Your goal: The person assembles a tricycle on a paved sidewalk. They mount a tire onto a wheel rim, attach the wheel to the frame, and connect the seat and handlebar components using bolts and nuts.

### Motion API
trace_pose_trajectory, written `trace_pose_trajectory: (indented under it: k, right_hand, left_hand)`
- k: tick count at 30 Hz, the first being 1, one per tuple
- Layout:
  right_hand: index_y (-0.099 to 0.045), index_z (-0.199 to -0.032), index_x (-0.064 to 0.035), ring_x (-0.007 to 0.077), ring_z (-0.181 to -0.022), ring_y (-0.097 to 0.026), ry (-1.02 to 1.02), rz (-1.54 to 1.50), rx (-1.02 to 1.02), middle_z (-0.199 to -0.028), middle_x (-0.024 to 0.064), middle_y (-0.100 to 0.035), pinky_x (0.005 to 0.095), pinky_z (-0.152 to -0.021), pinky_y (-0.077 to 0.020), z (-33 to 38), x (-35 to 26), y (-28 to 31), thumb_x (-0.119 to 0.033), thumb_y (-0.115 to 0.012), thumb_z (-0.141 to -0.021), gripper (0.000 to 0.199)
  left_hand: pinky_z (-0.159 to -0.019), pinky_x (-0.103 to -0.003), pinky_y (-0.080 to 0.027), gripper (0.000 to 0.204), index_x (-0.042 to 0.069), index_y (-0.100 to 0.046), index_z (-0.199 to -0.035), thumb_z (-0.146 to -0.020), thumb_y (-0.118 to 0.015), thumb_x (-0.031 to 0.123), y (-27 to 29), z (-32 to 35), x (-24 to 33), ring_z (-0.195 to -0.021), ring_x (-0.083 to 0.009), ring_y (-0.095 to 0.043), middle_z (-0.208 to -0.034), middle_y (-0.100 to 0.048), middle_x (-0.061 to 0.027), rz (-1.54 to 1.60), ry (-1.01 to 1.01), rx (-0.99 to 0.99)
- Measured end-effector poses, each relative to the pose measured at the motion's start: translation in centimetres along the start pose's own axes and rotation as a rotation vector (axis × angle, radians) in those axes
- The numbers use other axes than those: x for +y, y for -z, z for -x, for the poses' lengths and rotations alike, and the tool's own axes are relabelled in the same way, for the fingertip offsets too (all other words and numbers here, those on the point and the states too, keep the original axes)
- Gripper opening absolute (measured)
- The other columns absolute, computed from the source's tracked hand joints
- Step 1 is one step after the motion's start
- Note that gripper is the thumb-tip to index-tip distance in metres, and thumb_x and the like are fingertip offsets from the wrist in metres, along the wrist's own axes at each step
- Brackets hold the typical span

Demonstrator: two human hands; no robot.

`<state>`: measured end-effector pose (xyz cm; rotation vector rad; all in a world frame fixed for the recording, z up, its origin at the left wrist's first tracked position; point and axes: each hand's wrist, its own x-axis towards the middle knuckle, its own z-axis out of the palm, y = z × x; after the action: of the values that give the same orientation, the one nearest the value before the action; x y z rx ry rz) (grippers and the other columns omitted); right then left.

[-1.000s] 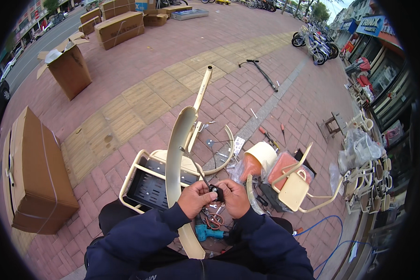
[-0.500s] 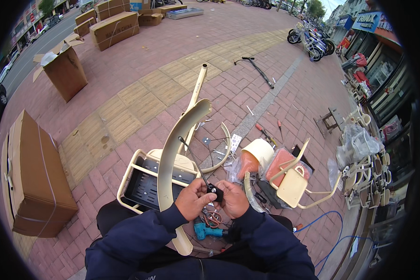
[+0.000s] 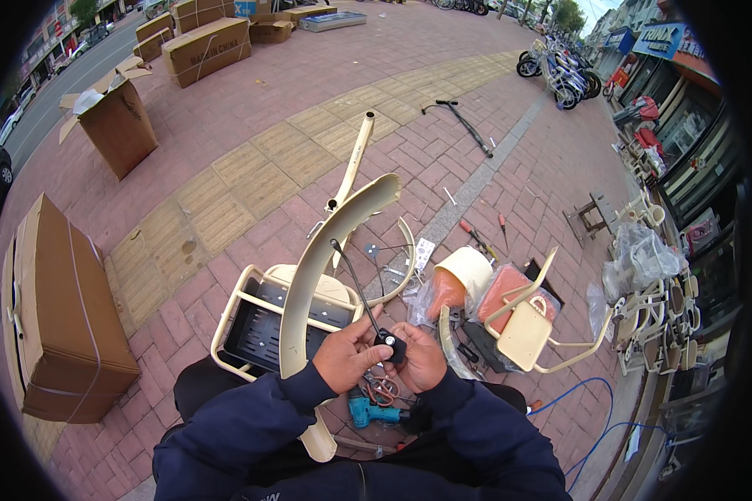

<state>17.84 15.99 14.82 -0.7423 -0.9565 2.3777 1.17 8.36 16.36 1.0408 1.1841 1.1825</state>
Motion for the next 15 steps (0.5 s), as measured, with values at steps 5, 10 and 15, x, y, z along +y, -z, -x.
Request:
trace_pose_trajectory:
  k: [5, 10, 15]
  right_hand:
    - [-0.053, -0.1, -0.0067, 0.0104, -0.062, -0.056, 0.033, 0.084, -0.014, -0.076, 0.0028, -0.058, 0.0223, -0.055, -0.0449, 0.2, -0.6, -0.3, -0.033, -0.047, -0.103, 0.027]
    - [-0.053, -0.101, -0.0047, 0.0073, -0.061, -0.053, 0.109, 0.348, 0.027, -0.076, 0.0004, -0.057, 0.0213, -0.055, -0.044, 0.7, -1.4, -1.1, -0.029, -0.047, -0.104, 0.025]
    - [-0.054, -0.1, -0.0032, 0.0056, -0.061, -0.052, 0.21, 0.498, -0.003, -0.075, -0.0005, -0.056, 0.0202, -0.056, -0.0431, 1.1, -1.7, -1.5, -0.024, -0.049, -0.103, 0.022]
  left_hand:
    - [-0.075, -0.022, -0.045, 0.076, 0.002, -0.023, -0.153, -0.093, -0.067, 0.018, 0.2, 0.0, 0.1, -0.078, -0.0068, -0.052, -0.085, -0.056, -0.001, 0.035, 0.009, -0.029]
    - [-0.077, -0.021, -0.045, 0.078, 0.004, -0.018, -0.154, -0.094, -0.065, 0.018, -0.1, 0.1, -0.1, -0.082, -0.0063, -0.051, -0.092, -0.054, -0.0006, 0.114, -0.002, -0.044]
    - [-0.077, -0.019, -0.041, 0.078, 0.002, -0.016, -0.154, -0.098, -0.061, 0.032, 0.1, 0.5, 0.4, -0.083, -0.0066, -0.046, -0.093, -0.05, 0.0003, 0.088, -0.03, -0.073]
